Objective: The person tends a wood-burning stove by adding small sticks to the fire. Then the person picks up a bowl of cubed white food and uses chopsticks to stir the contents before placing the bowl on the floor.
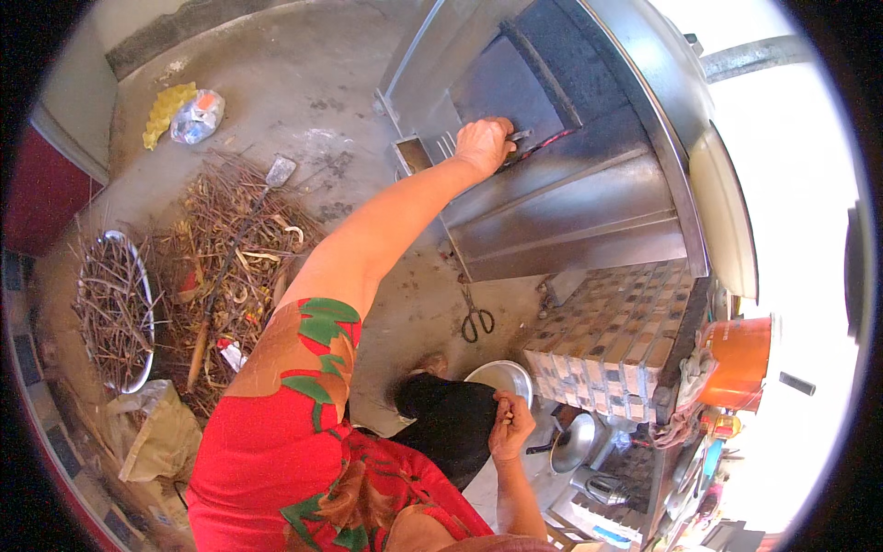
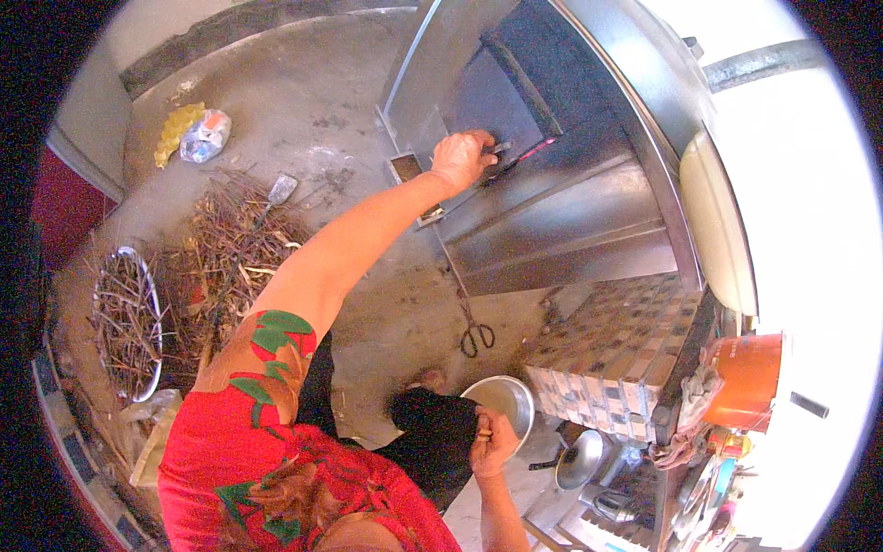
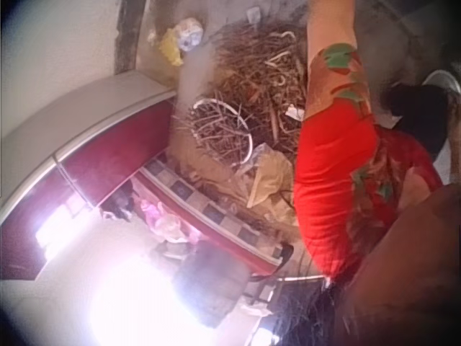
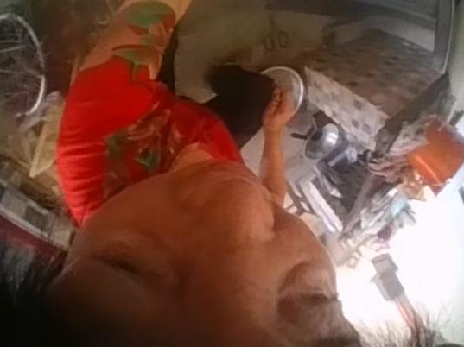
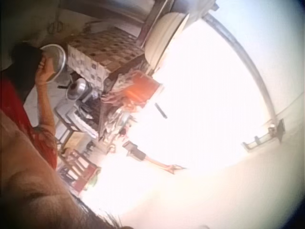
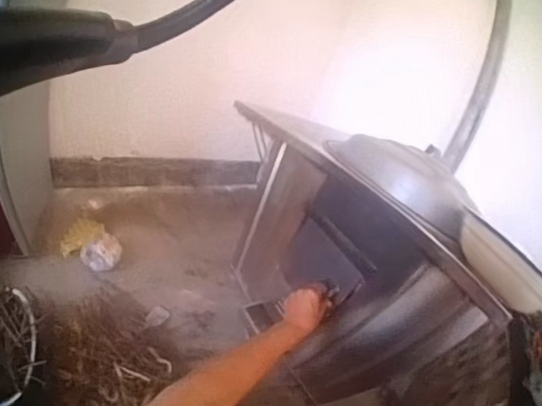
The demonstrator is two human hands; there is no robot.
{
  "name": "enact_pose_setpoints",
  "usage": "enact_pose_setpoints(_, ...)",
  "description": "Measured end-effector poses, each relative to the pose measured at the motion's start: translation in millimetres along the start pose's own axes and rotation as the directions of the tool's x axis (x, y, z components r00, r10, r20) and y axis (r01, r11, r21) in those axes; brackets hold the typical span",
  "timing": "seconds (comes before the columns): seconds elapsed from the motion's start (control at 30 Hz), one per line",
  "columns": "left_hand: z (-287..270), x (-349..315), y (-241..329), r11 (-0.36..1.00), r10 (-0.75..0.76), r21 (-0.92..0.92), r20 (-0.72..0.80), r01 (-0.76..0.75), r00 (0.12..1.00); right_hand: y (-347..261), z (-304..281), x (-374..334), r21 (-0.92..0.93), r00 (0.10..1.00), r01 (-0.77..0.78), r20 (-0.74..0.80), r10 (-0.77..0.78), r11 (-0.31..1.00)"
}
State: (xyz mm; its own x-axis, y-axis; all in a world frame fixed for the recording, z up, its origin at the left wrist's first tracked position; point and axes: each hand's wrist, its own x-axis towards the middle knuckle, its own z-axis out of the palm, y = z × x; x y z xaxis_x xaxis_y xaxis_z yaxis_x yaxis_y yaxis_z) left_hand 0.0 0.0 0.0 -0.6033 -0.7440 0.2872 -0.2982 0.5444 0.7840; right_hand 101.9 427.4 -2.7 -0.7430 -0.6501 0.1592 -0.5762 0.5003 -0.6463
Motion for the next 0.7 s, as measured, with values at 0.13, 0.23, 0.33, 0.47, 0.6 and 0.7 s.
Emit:
enact_pose_setpoints(0.13, 6.3, 16.0, -4.5, 0.991, 0.135, -0.008, -0.026, -0.136, 0.990, -0.6, -10.5, 12.2, -0.037, 0.999, 0.018, -0.031, -0.019, 0.999)
enact_pose_setpoints(0.23, 1.0, 16.0, -11.4, 0.979, 0.195, -0.044, -0.034, -0.197, 0.980, 12.0, -10.8, 15.8, -0.044, 0.997, 0.027, -0.070, -0.030, 0.999)
enact_pose_setpoints(0.33, -19.2, 8.8, -34.1, 0.979, 0.173, -0.114, 0.016, -0.170, 0.985, 11.0, -12.3, 10.5, -0.044, 0.999, -0.025, -0.034, 0.024, 0.999)
enact_pose_setpoints(0.47, -45.3, -1.6, -50.3, 0.974, 0.174, -0.143, -0.038, -0.177, 0.984, 3.6, -13.1, 9.7, -0.055, 0.997, -0.078, -0.009, 0.077, 0.995)
enact_pose_setpoints(0.6, -50.9, -1.7, -64.0, 0.967, 0.190, -0.151, -0.095, -0.203, 0.977, 6.5, -10.2, 13.8, -0.038, 0.999, -0.051, 0.000, 0.051, 0.998)
enact_pose_setpoints(0.7, -47.9, -2.2, -59.9, 0.968, 0.170, -0.169, -0.113, -0.188, 0.979, 10.5, -8.1, 15.4, -0.047, 0.999, -0.023, -0.032, 0.021, 0.999)
